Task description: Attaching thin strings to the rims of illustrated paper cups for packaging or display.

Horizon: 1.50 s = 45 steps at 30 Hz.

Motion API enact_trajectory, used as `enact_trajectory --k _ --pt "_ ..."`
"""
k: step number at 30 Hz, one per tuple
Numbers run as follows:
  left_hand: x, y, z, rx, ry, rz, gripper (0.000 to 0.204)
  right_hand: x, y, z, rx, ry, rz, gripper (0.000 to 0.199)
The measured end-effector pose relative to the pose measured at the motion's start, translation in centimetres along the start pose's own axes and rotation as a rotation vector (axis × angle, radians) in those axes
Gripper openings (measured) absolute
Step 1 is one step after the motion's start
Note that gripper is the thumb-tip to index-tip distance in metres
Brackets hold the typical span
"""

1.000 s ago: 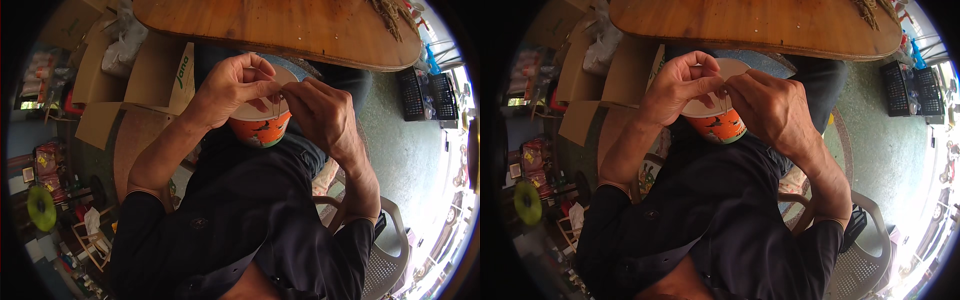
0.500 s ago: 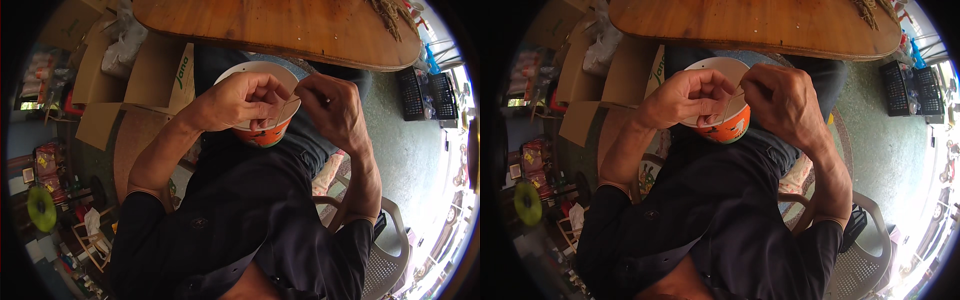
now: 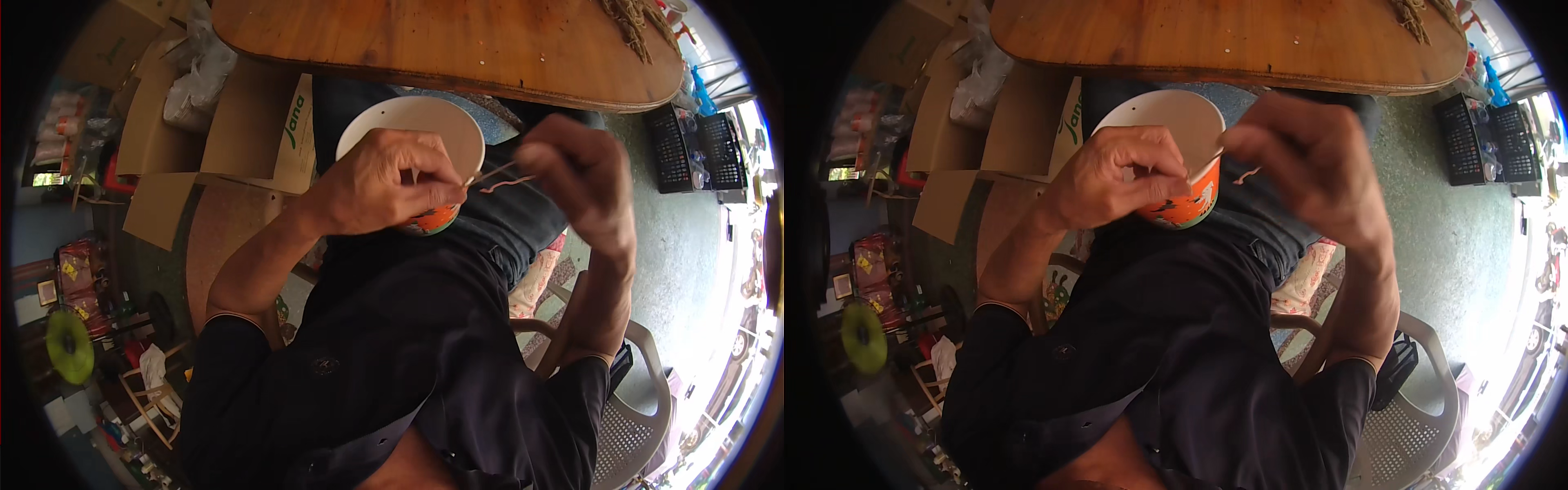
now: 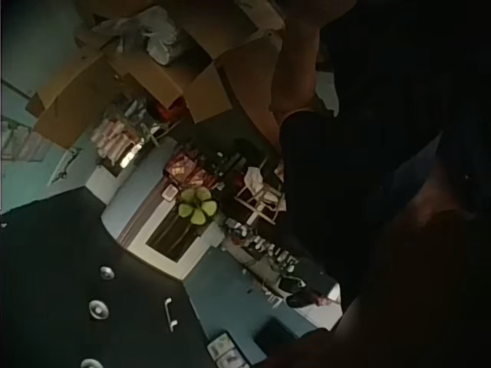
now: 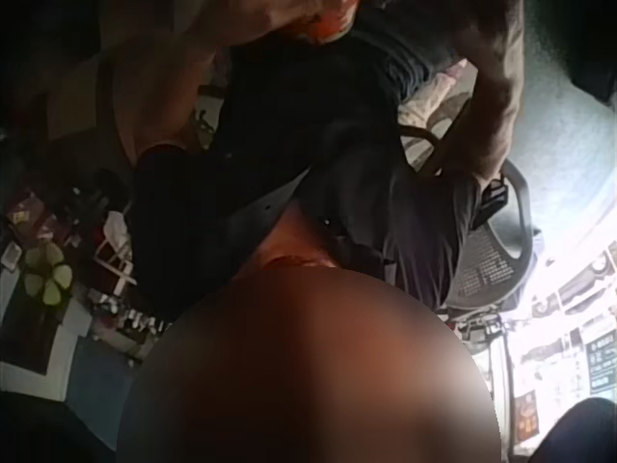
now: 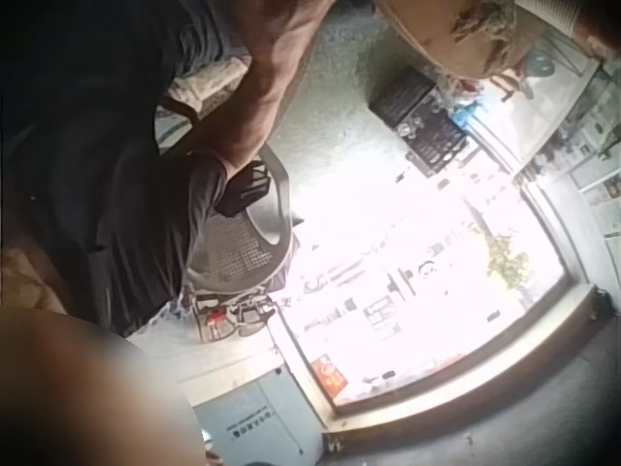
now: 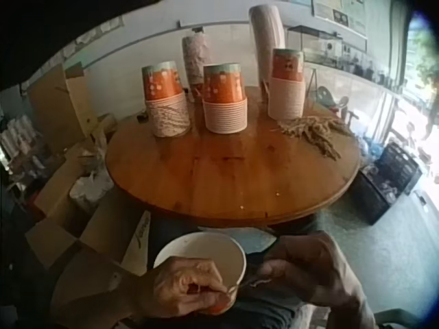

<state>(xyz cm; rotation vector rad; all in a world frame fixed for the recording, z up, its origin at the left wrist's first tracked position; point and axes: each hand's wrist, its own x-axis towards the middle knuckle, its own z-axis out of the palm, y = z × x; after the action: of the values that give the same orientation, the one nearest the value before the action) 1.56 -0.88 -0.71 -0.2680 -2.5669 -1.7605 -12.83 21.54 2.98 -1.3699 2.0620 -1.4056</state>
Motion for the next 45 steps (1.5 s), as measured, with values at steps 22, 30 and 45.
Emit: enact_trajectory --k 22,30,45 --pt "0.3 -0.1 0.3 0.177 0.071 0.181 0.007 -0.3 2.3 -1.4 1.111 0.044 -0.241 0.037" --pt "0.3 0.2 -0.1 0.294 0.0 0.168 0.009 0.4 3.0 -2.2 1.27 0.078 -0.293 0.026" --pt "-1.2 -2.9 -5.7 0.045 -0.027 0.081 0.041 0.4 6.0 -4.5 0.908 0.55 -0.263 0.05"
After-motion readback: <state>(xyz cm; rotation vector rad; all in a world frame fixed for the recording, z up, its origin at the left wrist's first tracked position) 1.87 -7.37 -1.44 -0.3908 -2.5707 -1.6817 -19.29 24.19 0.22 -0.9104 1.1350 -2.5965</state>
